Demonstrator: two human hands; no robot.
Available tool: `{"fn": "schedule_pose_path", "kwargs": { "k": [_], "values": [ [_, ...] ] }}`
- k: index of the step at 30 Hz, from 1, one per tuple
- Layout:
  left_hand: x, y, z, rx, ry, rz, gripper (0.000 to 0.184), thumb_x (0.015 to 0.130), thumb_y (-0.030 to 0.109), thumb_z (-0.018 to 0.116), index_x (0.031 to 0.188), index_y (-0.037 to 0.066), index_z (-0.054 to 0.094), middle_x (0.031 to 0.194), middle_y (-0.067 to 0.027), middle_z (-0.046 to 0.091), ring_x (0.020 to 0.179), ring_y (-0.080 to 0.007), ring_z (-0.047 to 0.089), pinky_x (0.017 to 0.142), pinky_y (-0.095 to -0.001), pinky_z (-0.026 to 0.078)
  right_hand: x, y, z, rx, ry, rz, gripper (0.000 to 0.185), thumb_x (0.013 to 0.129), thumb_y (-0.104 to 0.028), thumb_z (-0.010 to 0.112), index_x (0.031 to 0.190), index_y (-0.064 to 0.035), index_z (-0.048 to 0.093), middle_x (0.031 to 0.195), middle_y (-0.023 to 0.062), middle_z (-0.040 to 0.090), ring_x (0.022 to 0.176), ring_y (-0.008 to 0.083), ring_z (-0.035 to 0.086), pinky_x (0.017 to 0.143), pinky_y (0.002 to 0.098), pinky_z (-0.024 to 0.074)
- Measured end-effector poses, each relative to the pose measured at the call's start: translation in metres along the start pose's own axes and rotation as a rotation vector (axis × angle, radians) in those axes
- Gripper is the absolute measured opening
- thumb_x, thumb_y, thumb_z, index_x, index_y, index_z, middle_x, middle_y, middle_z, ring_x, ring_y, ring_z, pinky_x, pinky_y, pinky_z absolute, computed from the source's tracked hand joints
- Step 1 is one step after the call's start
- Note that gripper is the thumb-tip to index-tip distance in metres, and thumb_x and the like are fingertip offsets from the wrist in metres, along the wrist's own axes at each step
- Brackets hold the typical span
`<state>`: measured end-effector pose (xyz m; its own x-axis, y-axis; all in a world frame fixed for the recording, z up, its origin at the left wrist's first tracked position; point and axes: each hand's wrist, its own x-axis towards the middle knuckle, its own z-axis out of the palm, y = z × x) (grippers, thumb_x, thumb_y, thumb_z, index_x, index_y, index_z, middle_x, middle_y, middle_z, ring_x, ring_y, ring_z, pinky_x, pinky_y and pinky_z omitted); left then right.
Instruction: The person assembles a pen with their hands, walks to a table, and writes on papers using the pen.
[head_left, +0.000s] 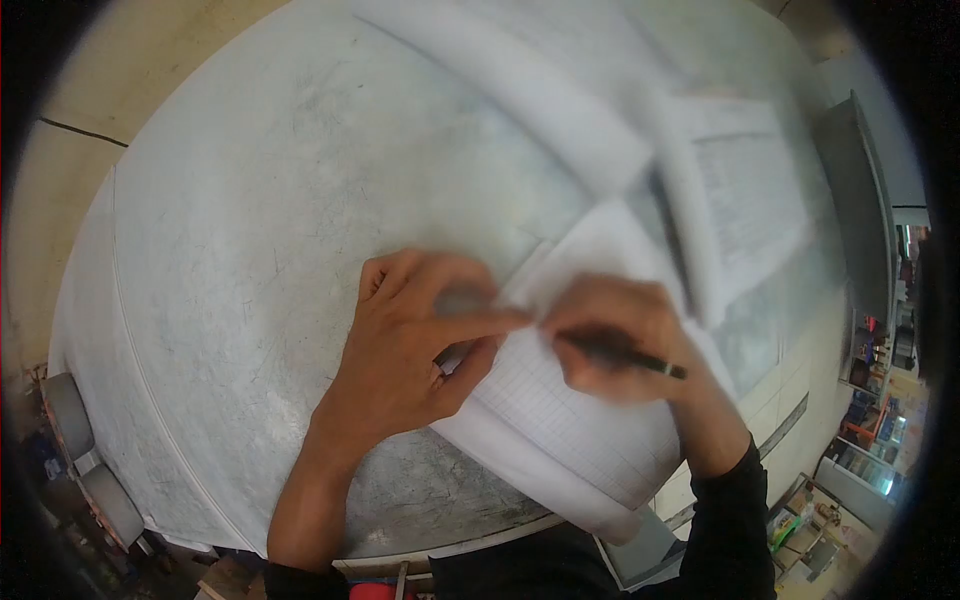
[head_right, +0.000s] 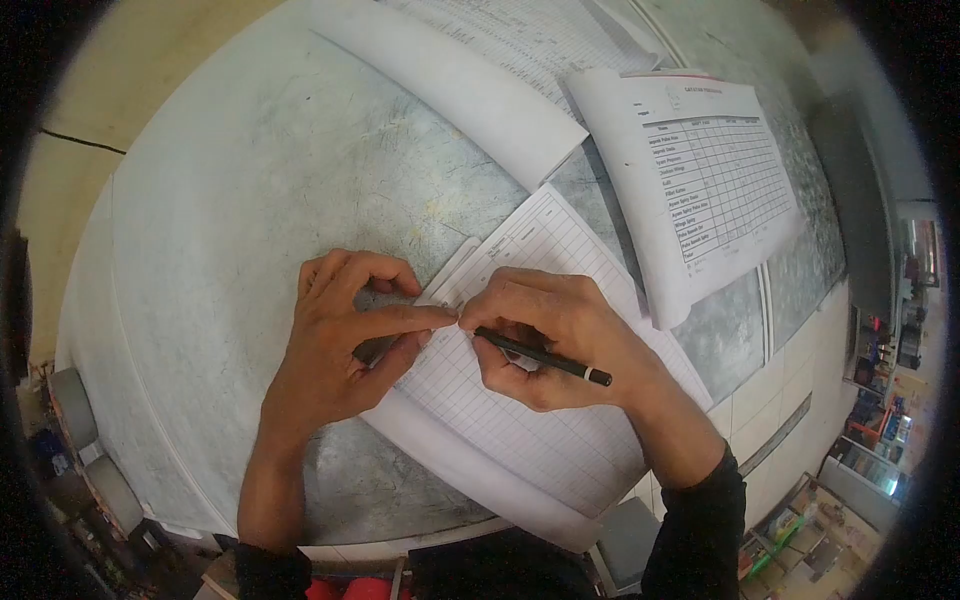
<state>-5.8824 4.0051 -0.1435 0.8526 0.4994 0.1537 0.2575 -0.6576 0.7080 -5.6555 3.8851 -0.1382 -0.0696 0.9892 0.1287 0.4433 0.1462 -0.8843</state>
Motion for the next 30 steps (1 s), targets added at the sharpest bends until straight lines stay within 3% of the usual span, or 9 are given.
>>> {"fn": "schedule_pose_path", "kwargs": {
  "k": [30],
  "values": [
    [0.0006, 0.0016, -0.0025, -0.002, -0.021, -0.011, 0.028, 0.082, 0.008, 0.081, 0.107, 0.021, 0.086, 0.112, -0.0015, 0.063, 0.106, -0.0209, 0.056, 0.108, -0.0416, 0.035, 0.0029, 0.0020, 0.0069, -0.065, 0.037, -0.114, 0.019, 0.080, 0.003, 0.075, 0.093, -0.0067, 0.066, 0.077, 0.0067, 0.063, 0.065, 0.0196, 0.065, 0.056, 0.0336, 0.0493]
  ]
}}
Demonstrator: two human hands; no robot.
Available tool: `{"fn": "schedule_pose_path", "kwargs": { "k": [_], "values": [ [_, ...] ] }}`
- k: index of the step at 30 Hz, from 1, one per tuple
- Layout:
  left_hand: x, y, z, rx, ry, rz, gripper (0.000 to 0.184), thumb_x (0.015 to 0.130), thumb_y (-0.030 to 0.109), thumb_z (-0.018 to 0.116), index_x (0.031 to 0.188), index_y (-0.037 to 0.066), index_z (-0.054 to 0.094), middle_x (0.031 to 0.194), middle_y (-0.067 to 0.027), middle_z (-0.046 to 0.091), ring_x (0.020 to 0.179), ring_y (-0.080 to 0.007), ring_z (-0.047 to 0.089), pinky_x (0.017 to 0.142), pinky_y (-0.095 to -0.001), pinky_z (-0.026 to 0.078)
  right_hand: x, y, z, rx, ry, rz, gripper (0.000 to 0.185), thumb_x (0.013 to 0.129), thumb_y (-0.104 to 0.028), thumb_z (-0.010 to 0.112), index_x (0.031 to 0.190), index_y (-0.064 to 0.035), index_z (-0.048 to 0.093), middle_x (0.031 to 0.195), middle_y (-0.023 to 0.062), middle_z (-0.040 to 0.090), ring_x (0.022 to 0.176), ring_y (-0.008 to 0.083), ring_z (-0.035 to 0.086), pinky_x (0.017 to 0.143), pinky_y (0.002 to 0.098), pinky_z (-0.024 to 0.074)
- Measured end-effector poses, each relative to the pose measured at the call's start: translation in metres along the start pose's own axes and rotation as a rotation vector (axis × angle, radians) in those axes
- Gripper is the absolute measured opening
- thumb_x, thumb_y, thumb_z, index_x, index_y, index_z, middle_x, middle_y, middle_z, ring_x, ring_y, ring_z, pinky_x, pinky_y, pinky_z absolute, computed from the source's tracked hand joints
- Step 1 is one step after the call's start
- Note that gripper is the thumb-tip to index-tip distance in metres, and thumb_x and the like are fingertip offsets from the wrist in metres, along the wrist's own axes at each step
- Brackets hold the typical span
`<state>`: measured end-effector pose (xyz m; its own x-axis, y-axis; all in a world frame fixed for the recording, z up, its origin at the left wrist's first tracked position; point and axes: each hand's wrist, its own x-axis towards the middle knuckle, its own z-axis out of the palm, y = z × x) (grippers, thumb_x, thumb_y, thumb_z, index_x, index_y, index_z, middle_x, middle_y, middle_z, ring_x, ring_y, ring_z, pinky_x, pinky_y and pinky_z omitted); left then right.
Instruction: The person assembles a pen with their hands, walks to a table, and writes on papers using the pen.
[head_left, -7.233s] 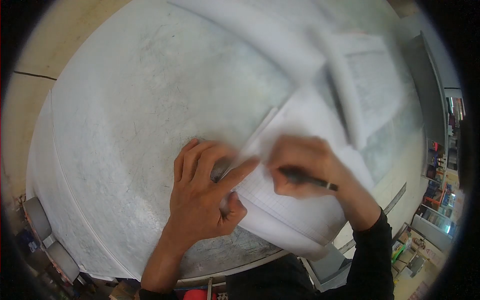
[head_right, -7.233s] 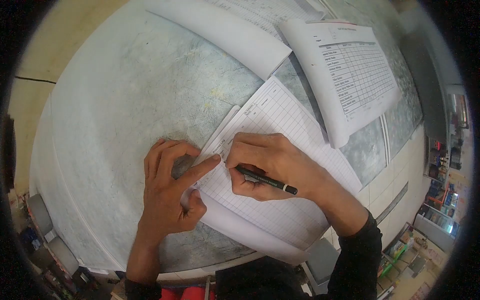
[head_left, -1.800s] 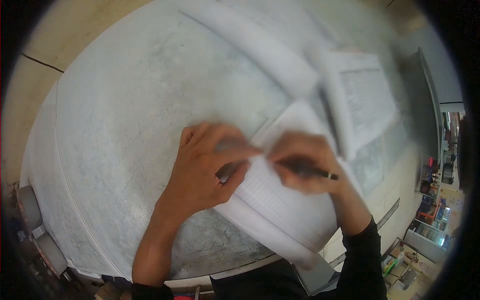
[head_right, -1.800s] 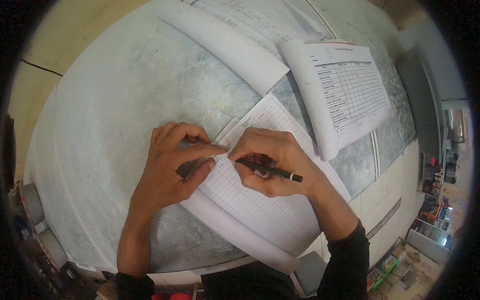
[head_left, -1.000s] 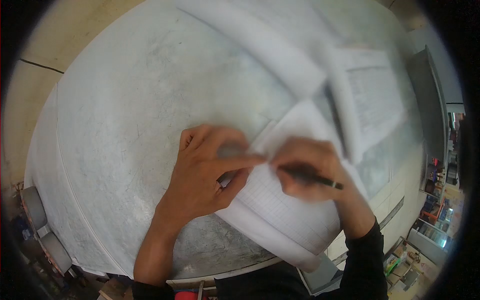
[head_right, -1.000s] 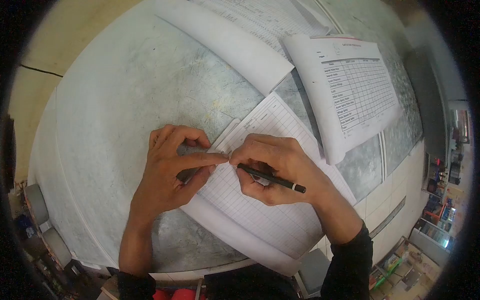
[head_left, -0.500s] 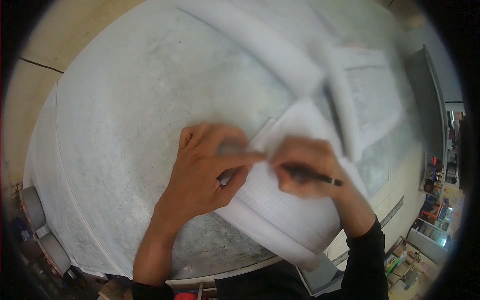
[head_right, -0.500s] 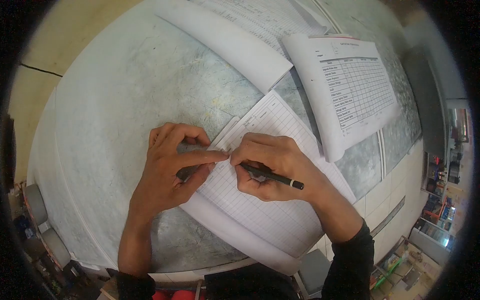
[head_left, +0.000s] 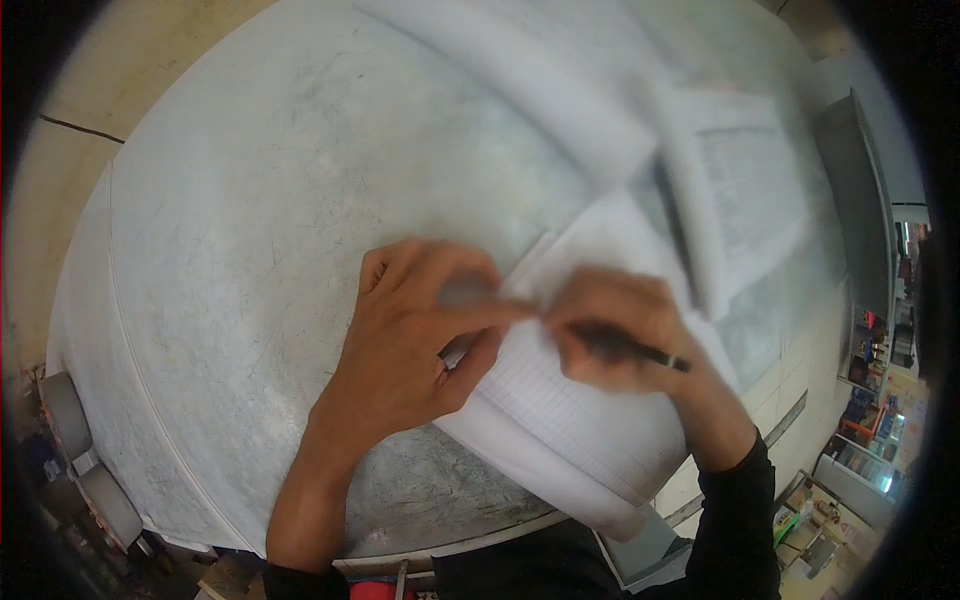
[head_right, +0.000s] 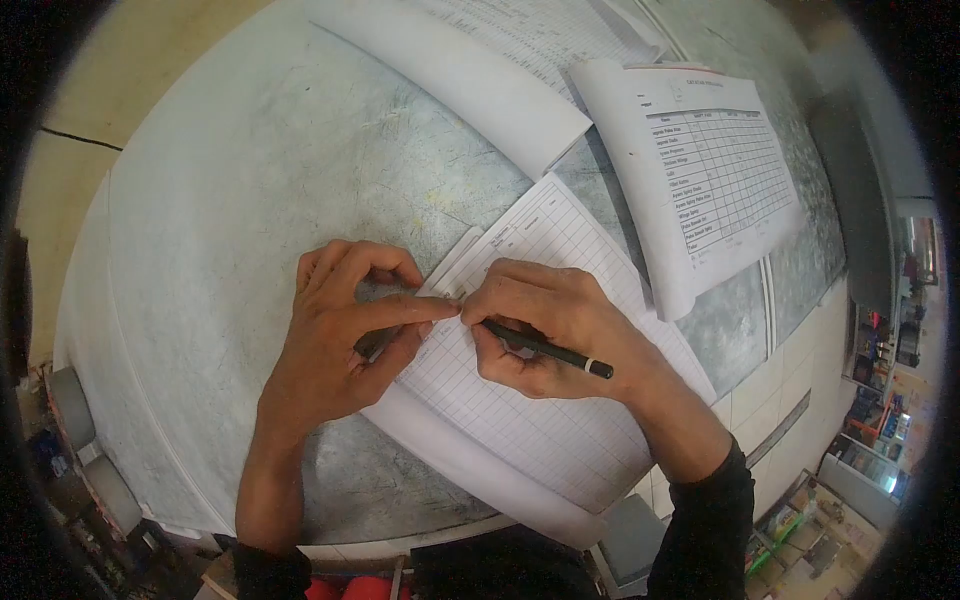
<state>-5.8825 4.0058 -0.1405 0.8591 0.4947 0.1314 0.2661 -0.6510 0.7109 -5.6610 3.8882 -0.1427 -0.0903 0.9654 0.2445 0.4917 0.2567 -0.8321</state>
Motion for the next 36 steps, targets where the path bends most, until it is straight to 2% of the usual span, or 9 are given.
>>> {"fn": "schedule_pose_path", "kwargs": {
  "k": [22, 36],
  "values": [
    [0.0006, -0.0001, -0.0001, 0.021, 0.002, 0.005, 0.027, 0.082, 0.009, 0.081, 0.106, 0.021, 0.086, 0.113, -0.0018, 0.064, 0.107, -0.0220, 0.056, 0.104, -0.0427, 0.035, -0.0002, 0.0009, -0.0010, 0.013, -0.021, 0.011, 0.019, 0.079, 0.004, 0.077, 0.092, -0.0053, 0.067, 0.078, 0.0076, 0.063, 0.065, 0.0205, 0.065, 0.056, 0.0341, 0.0496],
    [0.0002, -0.0031, 0.0007, 0.022, 0.004, 0.013, 0.027, 0.083, 0.009, 0.080, 0.106, 0.020, 0.085, 0.114, -0.0021, 0.063, 0.108, -0.0222, 0.057, 0.106, -0.0427, 0.036, 0.0006, 0.0029, 0.0024, -0.011, 0.008, -0.007, 0.021, 0.079, 0.004, 0.078, 0.094, -0.0058, 0.068, 0.080, 0.0077, 0.064, 0.065, 0.0216, 0.065, 0.057, 0.0339, 0.0505]
  ]
}}
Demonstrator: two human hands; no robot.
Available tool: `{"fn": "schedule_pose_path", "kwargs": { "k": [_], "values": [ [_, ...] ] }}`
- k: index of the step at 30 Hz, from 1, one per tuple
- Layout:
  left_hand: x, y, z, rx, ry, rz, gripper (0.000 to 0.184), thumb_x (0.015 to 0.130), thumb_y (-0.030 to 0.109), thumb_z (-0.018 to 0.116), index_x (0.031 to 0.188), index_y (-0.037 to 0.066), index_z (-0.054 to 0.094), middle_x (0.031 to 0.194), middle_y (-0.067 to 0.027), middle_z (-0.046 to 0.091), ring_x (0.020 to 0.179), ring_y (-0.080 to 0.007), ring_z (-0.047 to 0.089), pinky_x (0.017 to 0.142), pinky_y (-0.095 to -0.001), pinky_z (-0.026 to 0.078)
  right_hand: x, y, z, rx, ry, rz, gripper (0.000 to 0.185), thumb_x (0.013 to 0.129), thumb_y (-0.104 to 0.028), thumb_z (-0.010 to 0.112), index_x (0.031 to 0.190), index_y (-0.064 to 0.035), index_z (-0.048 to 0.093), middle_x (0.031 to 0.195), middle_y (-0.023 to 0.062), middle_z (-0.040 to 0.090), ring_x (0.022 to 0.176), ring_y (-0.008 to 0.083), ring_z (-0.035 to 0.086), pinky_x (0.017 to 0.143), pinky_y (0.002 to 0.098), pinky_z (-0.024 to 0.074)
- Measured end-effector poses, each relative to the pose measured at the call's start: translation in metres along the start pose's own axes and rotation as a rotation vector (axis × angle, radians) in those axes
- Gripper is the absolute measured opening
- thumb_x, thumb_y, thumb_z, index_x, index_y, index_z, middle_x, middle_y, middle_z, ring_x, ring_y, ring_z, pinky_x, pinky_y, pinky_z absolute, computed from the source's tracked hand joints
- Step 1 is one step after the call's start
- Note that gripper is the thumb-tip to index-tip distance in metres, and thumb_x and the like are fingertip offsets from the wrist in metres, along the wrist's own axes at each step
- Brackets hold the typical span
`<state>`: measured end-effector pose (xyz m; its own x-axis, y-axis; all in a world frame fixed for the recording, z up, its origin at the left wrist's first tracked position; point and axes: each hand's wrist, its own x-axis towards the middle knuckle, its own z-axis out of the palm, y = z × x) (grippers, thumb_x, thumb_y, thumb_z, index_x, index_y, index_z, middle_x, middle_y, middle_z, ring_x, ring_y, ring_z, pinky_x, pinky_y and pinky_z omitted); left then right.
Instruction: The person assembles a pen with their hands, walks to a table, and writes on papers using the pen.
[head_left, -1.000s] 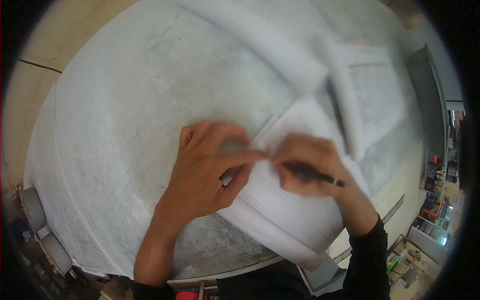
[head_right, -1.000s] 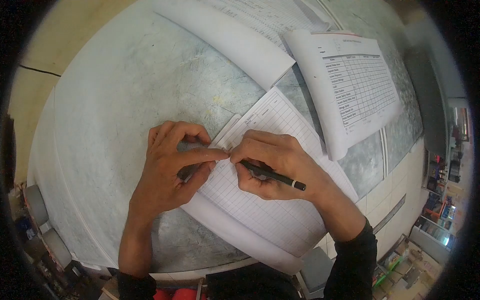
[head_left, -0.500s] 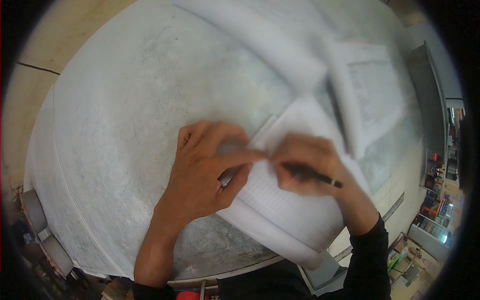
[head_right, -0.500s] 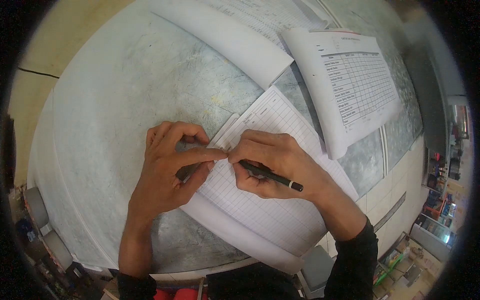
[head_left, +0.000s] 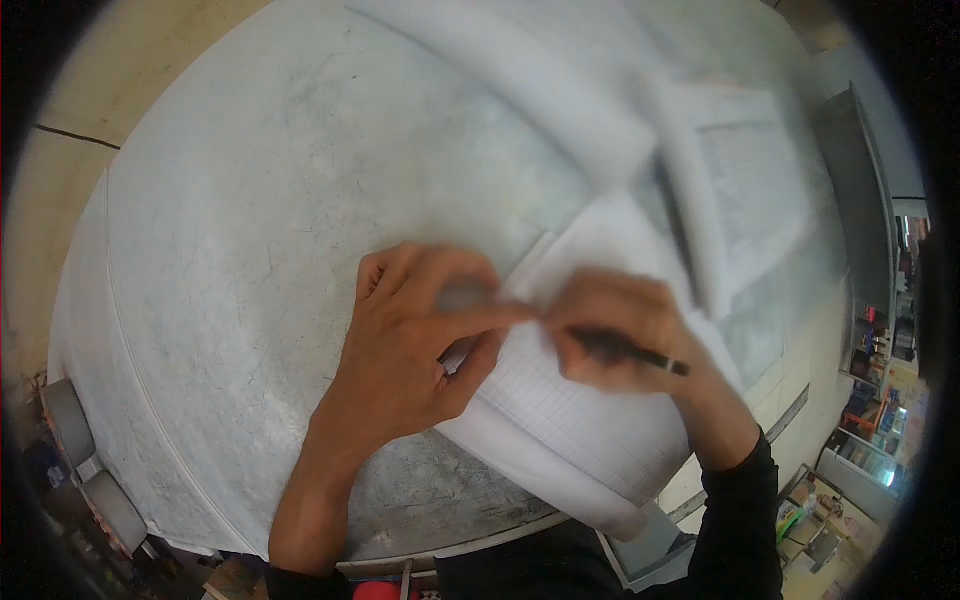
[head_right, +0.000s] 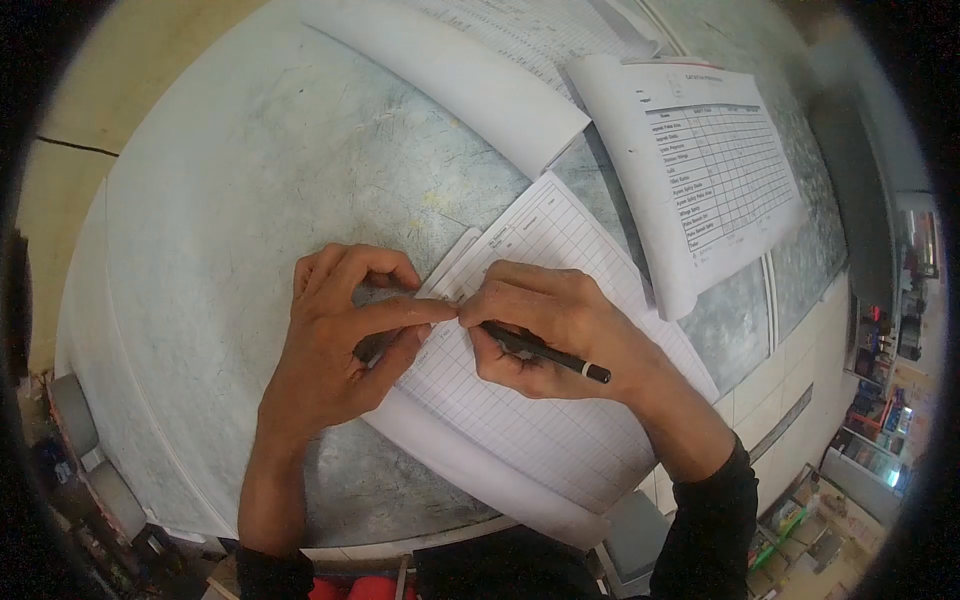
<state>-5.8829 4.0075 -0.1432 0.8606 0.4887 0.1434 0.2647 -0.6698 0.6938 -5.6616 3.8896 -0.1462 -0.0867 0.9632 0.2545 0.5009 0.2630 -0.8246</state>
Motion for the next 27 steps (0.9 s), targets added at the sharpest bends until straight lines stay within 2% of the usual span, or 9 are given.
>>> {"fn": "schedule_pose_path", "kwargs": {
  "k": [27],
  "values": [
    [-0.0002, 0.0065, -0.0020, 0.045, -0.036, -0.013, 0.034, 0.082, 0.008, 0.079, 0.111, 0.023, 0.085, 0.116, -0.0027, 0.061, 0.110, -0.0232, 0.055, 0.107, -0.0431, 0.037, -0.0030, 0.0018, -0.0026, -0.011, 0.002, -0.012, 0.019, 0.078, 0.003, 0.076, 0.093, -0.0050, 0.067, 0.077, 0.0070, 0.063, 0.062, 0.0190, 0.064, 0.054, 0.0326, 0.0488]
  ]
}}
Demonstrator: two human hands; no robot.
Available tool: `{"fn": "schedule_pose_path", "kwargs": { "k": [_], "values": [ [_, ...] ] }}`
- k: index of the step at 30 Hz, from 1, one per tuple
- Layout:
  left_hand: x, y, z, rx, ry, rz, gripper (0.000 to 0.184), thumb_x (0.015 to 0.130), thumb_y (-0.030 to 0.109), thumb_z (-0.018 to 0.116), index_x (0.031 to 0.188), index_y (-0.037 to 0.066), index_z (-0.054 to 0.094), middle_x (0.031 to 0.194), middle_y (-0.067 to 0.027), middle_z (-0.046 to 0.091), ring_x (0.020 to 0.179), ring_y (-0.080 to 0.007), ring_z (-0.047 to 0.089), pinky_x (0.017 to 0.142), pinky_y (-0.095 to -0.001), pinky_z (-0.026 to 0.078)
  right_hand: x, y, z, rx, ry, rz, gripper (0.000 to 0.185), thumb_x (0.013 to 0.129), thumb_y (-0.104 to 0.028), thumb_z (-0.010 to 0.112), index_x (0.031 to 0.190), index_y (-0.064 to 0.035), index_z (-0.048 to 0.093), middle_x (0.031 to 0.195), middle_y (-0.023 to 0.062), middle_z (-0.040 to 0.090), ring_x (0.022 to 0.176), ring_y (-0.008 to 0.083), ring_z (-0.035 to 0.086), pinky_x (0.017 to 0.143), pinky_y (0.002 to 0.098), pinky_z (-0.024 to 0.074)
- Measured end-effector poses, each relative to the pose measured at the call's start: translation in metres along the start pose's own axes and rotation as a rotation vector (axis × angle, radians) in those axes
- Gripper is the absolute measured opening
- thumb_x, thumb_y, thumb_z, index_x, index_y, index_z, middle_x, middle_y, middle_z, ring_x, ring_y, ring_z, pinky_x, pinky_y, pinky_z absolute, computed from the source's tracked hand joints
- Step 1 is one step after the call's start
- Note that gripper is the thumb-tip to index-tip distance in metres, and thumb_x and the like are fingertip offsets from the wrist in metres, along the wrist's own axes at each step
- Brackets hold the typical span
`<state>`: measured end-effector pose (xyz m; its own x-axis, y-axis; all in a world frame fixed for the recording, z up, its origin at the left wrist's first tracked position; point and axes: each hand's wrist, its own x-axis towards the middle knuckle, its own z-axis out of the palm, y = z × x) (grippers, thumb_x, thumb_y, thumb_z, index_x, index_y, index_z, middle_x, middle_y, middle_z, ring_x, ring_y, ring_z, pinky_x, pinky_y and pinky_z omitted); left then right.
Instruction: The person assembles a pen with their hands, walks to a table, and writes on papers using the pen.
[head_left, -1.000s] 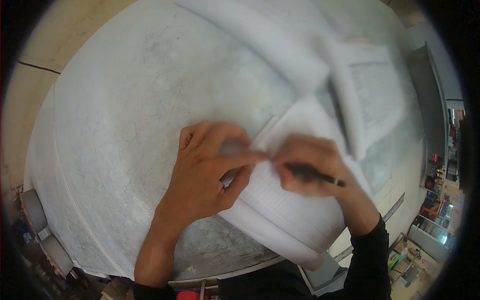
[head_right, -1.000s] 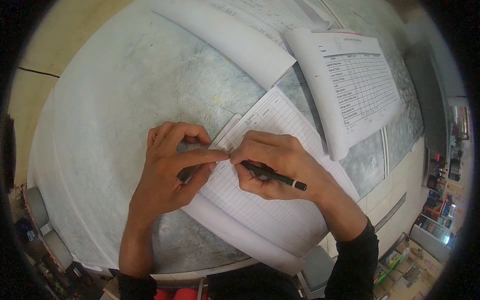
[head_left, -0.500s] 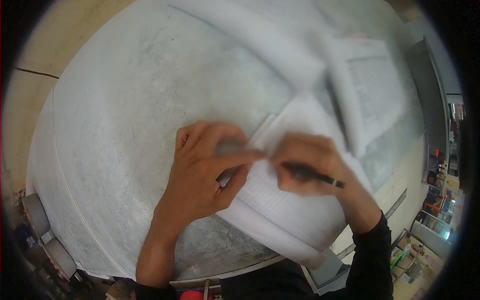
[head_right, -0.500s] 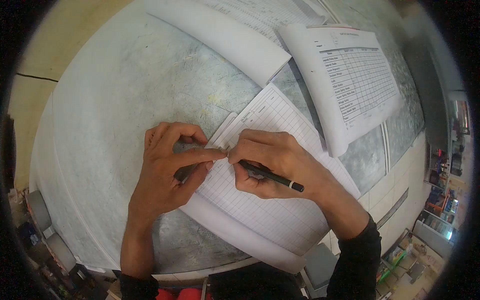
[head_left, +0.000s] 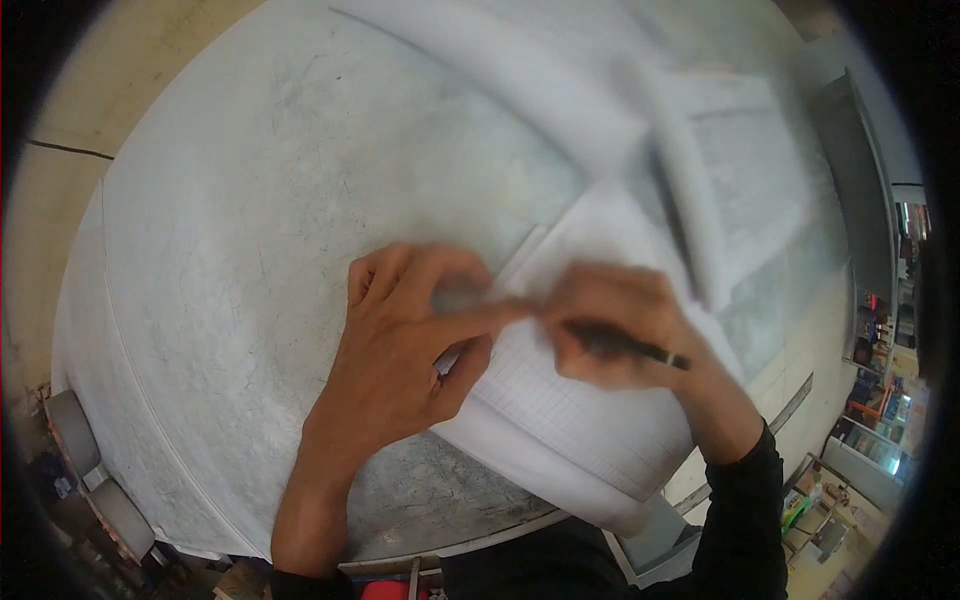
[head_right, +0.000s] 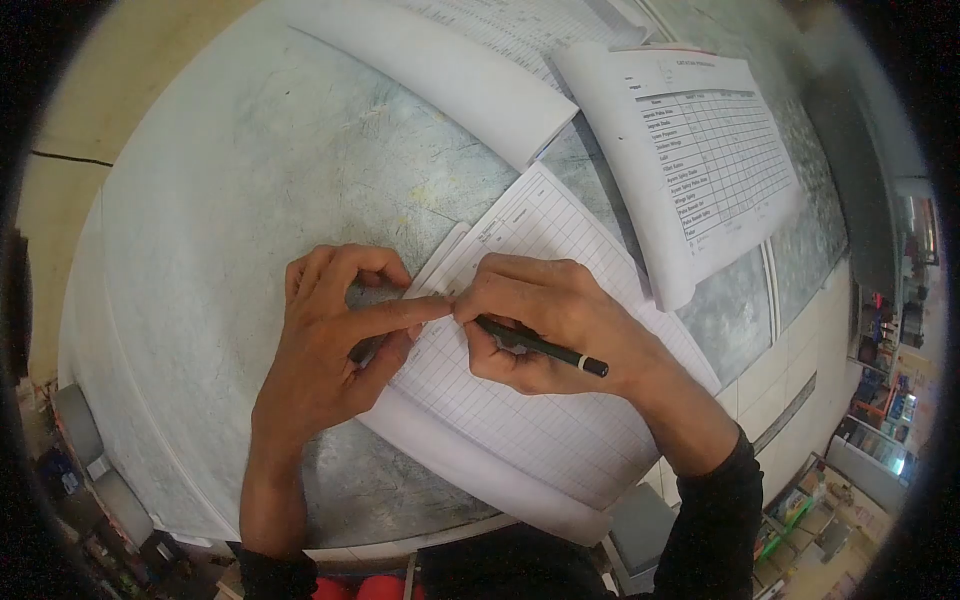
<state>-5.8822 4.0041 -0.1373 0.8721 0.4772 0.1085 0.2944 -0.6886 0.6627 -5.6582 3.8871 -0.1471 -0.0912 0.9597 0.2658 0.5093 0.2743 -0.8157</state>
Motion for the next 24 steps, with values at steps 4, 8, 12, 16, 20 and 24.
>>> {"fn": "schedule_pose_path", "kwargs": {
  "k": [4, 8, 12, 16, 20, 24],
  "values": [
    [0.0002, -0.0001, 0.0005, -0.015, -0.003, -0.002, 0.035, 0.081, 0.007, 0.079, 0.112, 0.023, 0.085, 0.116, -0.0027, 0.061, 0.109, -0.0232, 0.055, 0.108, -0.0434, 0.036, 0.0006, 0.0002, 0.0018, -0.002, 0.013, -0.008, 0.019, 0.079, 0.003, 0.076, 0.093, -0.0049, 0.067, 0.076, 0.0068, 0.062, 0.062, 0.0192, 0.063, 0.053, 0.0332, 0.0483],
    [0.0004, 0.0005, 0.0011, -0.025, -0.003, -0.011, 0.036, 0.081, 0.006, 0.079, 0.112, 0.023, 0.085, 0.115, -0.0027, 0.061, 0.109, -0.0235, 0.054, 0.107, -0.0433, 0.036, 0.0003, 0.0009, -0.0005, 0.009, -0.002, -0.022, 0.019, 0.079, 0.003, 0.076, 0.093, -0.0052, 0.066, 0.075, 0.0065, 0.060, 0.062, 0.0194, 0.063, 0.054, 0.0336, 0.0485],
    [0.0010, 0.0010, 0.0002, -0.009, -0.014, -0.011, 0.037, 0.082, 0.005, 0.078, 0.113, 0.023, 0.085, 0.115, -0.0029, 0.060, 0.108, -0.0234, 0.054, 0.107, -0.0427, 0.036, -0.0011, 0.0006, 0.0003, 0.018, 0.014, -0.009, 0.019, 0.078, 0.003, 0.075, 0.092, -0.0056, 0.065, 0.075, 0.0064, 0.060, 0.062, 0.0195, 0.063, 0.054, 0.0343, 0.0484],
    [0.0008, 0.0007, 0.0001, -0.015, -0.011, -0.014, 0.037, 0.082, 0.005, 0.077, 0.113, 0.023, 0.085, 0.114, -0.0028, 0.060, 0.107, -0.0234, 0.054, 0.108, -0.0428, 0.036, -0.0008, -0.0003, 0.0021, -0.015, 0.019, -0.004, 0.019, 0.078, 0.004, 0.075, 0.091, -0.0063, 0.065, 0.074, 0.0055, 0.058, 0.060, 0.0190, 0.061, 0.053, 0.0347, 0.0472],
    [0.0011, 0.0001, 0.0009, -0.042, -0.009, -0.023, 0.038, 0.081, 0.005, 0.077, 0.114, 0.023, 0.085, 0.114, -0.0028, 0.061, 0.107, -0.0237, 0.054, 0.108, -0.0430, 0.036, -0.0020, 0.0010, 0.0027, -0.005, 0.025, -0.001, 0.019, 0.077, 0.004, 0.074, 0.090, -0.0062, 0.064, 0.074, 0.0055, 0.057, 0.060, 0.0192, 0.061, 0.053, 0.0347, 0.0471],
    [0.0013, 0.0013, -0.0002, -0.001, -0.016, -0.018, 0.040, 0.080, 0.004, 0.076, 0.113, 0.023, 0.085, 0.114, -0.0029, 0.061, 0.108, -0.0239, 0.054, 0.107, -0.0424, 0.036, -0.0018, 0.0004, 0.0020, -0.045, 0.029, -0.004, 0.019, 0.077, 0.004, 0.074, 0.090, -0.0060, 0.065, 0.075, 0.0064, 0.059, 0.061, 0.0197, 0.062, 0.054, 0.0343, 0.0475]
  ]
}}
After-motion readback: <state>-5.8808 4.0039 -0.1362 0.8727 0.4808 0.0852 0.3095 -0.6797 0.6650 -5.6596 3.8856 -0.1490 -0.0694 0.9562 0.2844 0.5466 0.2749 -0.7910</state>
